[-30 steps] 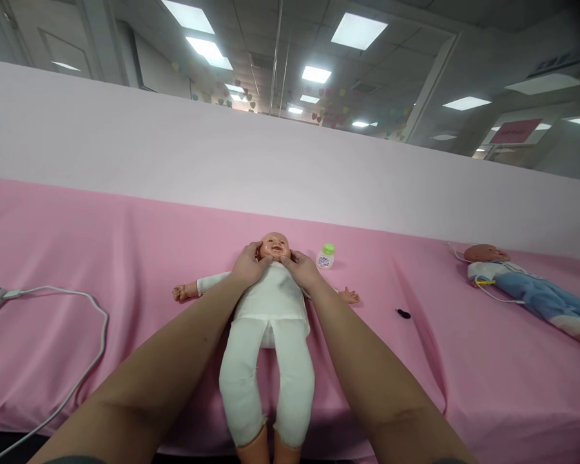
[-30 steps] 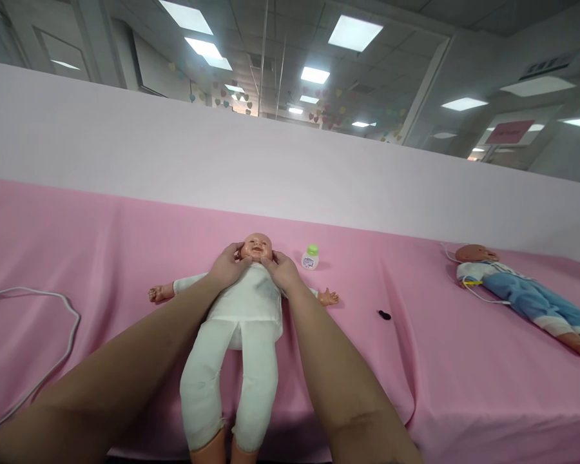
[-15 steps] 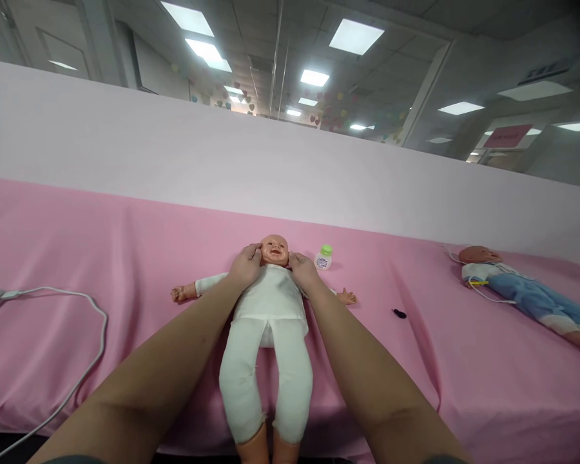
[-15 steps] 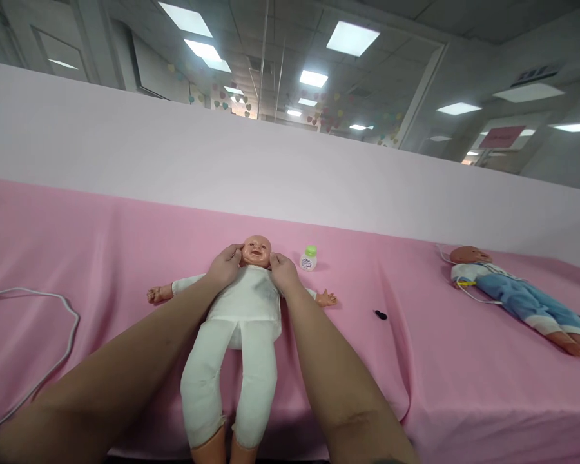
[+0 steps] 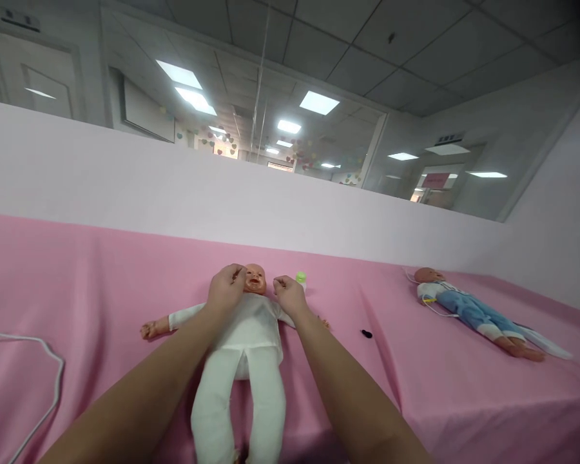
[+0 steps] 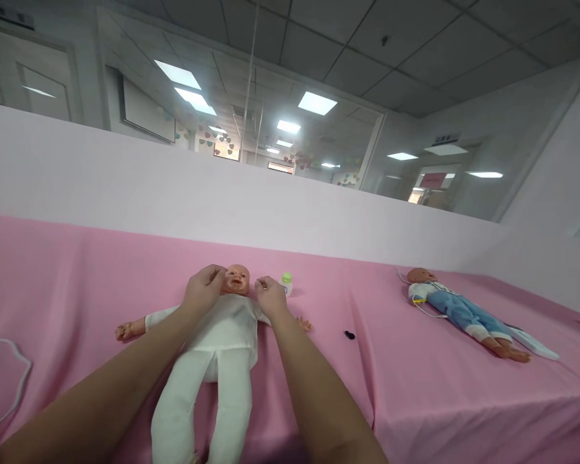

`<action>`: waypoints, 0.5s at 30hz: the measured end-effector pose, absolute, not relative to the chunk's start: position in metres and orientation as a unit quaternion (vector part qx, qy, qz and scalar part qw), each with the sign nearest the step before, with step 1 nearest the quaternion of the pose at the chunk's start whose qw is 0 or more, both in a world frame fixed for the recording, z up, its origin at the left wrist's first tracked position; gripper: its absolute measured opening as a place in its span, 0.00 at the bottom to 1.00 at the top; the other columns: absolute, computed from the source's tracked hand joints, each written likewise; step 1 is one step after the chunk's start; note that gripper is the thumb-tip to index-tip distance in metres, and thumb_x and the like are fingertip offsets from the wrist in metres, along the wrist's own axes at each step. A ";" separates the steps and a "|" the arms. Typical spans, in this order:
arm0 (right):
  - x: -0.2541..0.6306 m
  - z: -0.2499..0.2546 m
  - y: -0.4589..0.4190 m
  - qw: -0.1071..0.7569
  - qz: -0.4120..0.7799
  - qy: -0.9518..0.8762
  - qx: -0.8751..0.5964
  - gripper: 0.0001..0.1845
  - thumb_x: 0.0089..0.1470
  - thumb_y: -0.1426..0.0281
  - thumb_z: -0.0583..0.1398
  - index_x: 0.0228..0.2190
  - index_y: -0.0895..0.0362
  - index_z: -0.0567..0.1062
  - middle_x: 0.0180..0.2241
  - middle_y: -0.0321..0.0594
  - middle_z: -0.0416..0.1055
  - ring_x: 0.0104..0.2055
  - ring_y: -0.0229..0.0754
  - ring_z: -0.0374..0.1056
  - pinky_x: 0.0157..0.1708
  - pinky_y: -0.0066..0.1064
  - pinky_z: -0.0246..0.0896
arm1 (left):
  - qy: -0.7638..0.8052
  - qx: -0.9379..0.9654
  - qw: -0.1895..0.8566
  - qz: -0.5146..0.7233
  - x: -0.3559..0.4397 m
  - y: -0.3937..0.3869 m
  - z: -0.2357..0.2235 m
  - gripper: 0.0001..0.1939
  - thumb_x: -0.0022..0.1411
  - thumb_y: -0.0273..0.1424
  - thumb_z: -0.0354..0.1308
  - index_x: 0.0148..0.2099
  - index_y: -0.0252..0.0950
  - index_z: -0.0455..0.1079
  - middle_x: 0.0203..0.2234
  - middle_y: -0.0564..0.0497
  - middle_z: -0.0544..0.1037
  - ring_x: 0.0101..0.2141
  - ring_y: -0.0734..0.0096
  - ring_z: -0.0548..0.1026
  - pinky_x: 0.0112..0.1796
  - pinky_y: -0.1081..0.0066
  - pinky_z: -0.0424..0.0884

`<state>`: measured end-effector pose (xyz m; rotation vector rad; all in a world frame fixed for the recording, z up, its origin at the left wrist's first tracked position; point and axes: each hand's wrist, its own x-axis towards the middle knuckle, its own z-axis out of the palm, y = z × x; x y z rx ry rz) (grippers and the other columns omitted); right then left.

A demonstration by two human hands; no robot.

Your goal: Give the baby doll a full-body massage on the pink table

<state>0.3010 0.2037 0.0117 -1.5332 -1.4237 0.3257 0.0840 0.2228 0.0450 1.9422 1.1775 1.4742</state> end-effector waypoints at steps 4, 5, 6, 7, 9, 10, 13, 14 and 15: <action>0.332 0.009 0.187 0.484 0.079 -0.565 -0.664 0.14 0.61 0.61 0.57 0.40 0.51 0.81 0.39 0.39 0.82 0.43 0.46 0.77 0.48 0.37 0.69 | 0.354 0.751 0.253 0.497 0.113 0.206 0.050 0.13 0.69 0.40 0.52 0.36 0.44 0.74 0.34 0.51 0.82 0.37 0.59 0.78 0.40 0.62 0.72; 0.339 0.008 0.184 0.483 0.069 -0.557 -0.672 0.14 0.61 0.62 0.57 0.41 0.51 0.81 0.40 0.39 0.82 0.44 0.47 0.77 0.49 0.38 0.69 | 0.350 0.768 0.253 0.474 0.119 0.204 0.050 0.13 0.69 0.41 0.52 0.36 0.44 0.74 0.32 0.51 0.81 0.36 0.59 0.78 0.39 0.62 0.72; 0.345 0.006 0.183 0.481 0.063 -0.551 -0.679 0.15 0.62 0.62 0.56 0.42 0.51 0.81 0.41 0.40 0.82 0.44 0.47 0.77 0.49 0.38 0.69 | 0.348 0.785 0.248 0.449 0.125 0.202 0.050 0.13 0.69 0.41 0.52 0.36 0.44 0.74 0.31 0.51 0.81 0.35 0.58 0.78 0.38 0.61 0.72; 0.350 0.005 0.184 0.478 0.058 -0.547 -0.685 0.15 0.62 0.62 0.56 0.44 0.51 0.81 0.41 0.40 0.82 0.44 0.47 0.77 0.49 0.39 0.69 | 0.346 0.803 0.238 0.422 0.130 0.200 0.050 0.13 0.68 0.40 0.52 0.36 0.44 0.74 0.31 0.51 0.80 0.35 0.57 0.78 0.38 0.61 0.71; 0.358 0.005 0.190 0.470 0.048 -0.543 -0.694 0.16 0.63 0.63 0.56 0.47 0.52 0.80 0.44 0.42 0.82 0.46 0.49 0.77 0.50 0.40 0.69 | 0.331 0.838 0.217 0.376 0.141 0.200 0.054 0.12 0.68 0.40 0.52 0.35 0.44 0.74 0.31 0.50 0.81 0.35 0.56 0.78 0.38 0.60 0.71; 0.361 0.005 0.194 0.465 0.042 -0.544 -0.697 0.17 0.63 0.64 0.56 0.48 0.53 0.80 0.45 0.44 0.81 0.48 0.50 0.77 0.51 0.41 0.69 | 0.327 0.848 0.216 0.357 0.147 0.201 0.056 0.12 0.67 0.40 0.52 0.34 0.44 0.74 0.30 0.50 0.80 0.34 0.56 0.78 0.38 0.60 0.70; 0.367 0.007 0.209 0.448 0.021 -0.561 -0.696 0.22 0.61 0.69 0.56 0.55 0.55 0.78 0.55 0.49 0.77 0.57 0.54 0.72 0.59 0.44 0.63 | 0.343 0.842 0.254 0.331 0.168 0.208 0.064 0.14 0.65 0.43 0.55 0.31 0.43 0.73 0.27 0.50 0.79 0.31 0.57 0.77 0.35 0.61 0.70; 0.368 0.007 0.214 0.442 0.015 -0.570 -0.693 0.25 0.61 0.71 0.57 0.58 0.56 0.76 0.59 0.50 0.74 0.61 0.54 0.69 0.62 0.44 0.59 | 0.354 0.831 0.273 0.331 0.176 0.212 0.066 0.15 0.65 0.44 0.56 0.30 0.42 0.73 0.26 0.50 0.78 0.31 0.57 0.77 0.34 0.61 0.71; 0.368 0.007 0.218 0.436 0.010 -0.579 -0.689 0.27 0.60 0.73 0.57 0.60 0.57 0.75 0.62 0.50 0.71 0.65 0.54 0.65 0.66 0.44 0.55 | 0.364 0.820 0.288 0.335 0.185 0.217 0.066 0.17 0.65 0.46 0.56 0.30 0.42 0.73 0.25 0.50 0.78 0.30 0.57 0.77 0.33 0.61 0.71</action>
